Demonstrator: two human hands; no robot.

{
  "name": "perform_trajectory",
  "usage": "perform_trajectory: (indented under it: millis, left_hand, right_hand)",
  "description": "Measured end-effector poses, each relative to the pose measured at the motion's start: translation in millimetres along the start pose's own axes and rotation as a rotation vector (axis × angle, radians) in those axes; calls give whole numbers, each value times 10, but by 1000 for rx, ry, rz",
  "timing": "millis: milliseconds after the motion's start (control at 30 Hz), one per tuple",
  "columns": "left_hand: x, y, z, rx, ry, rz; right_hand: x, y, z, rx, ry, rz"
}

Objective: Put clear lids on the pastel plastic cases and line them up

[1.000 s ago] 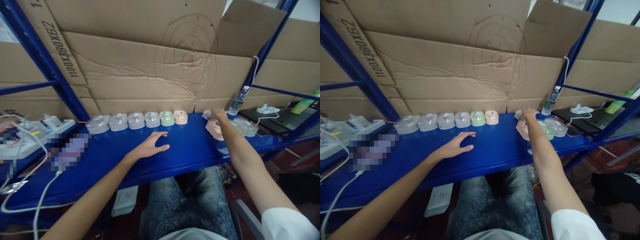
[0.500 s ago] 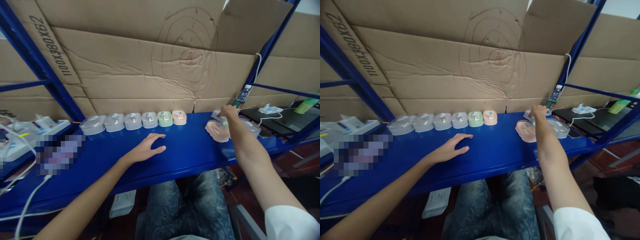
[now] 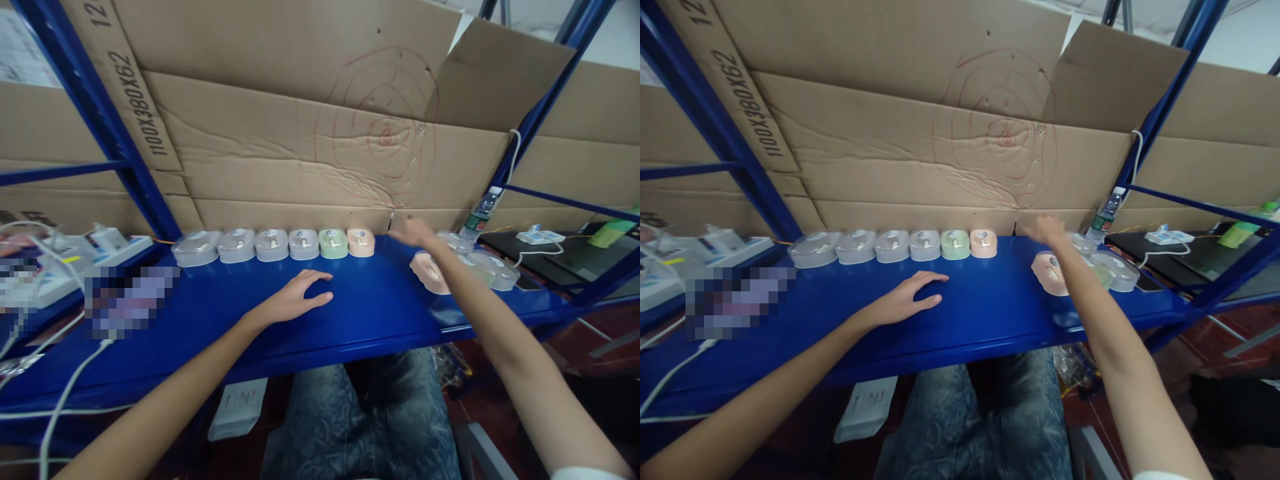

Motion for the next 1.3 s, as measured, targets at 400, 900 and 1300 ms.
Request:
perform_trajectory:
  millis: [400, 900, 1300]
  left_hand:
    - [-166, -45, -209, 317, 20, 7]
    - [-55, -38, -67, 198, 130, 74]
    - [11, -47, 16, 78, 64, 126]
  right_hand:
    - [532, 276, -1809, 15, -150, 196]
    - [1767, 9, -2273, -736, -930, 351]
    - [1468, 11, -1847, -880, -696, 478]
Point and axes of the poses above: each hand's wrist, its own x-axis away from the middle knuckle, its own y-axis out of the palm, z = x × y, the point moved 7 cm from there along -x, towards the middle knuckle, and after that the axes turned 13 degrees about -y, right-handed, at the moved point
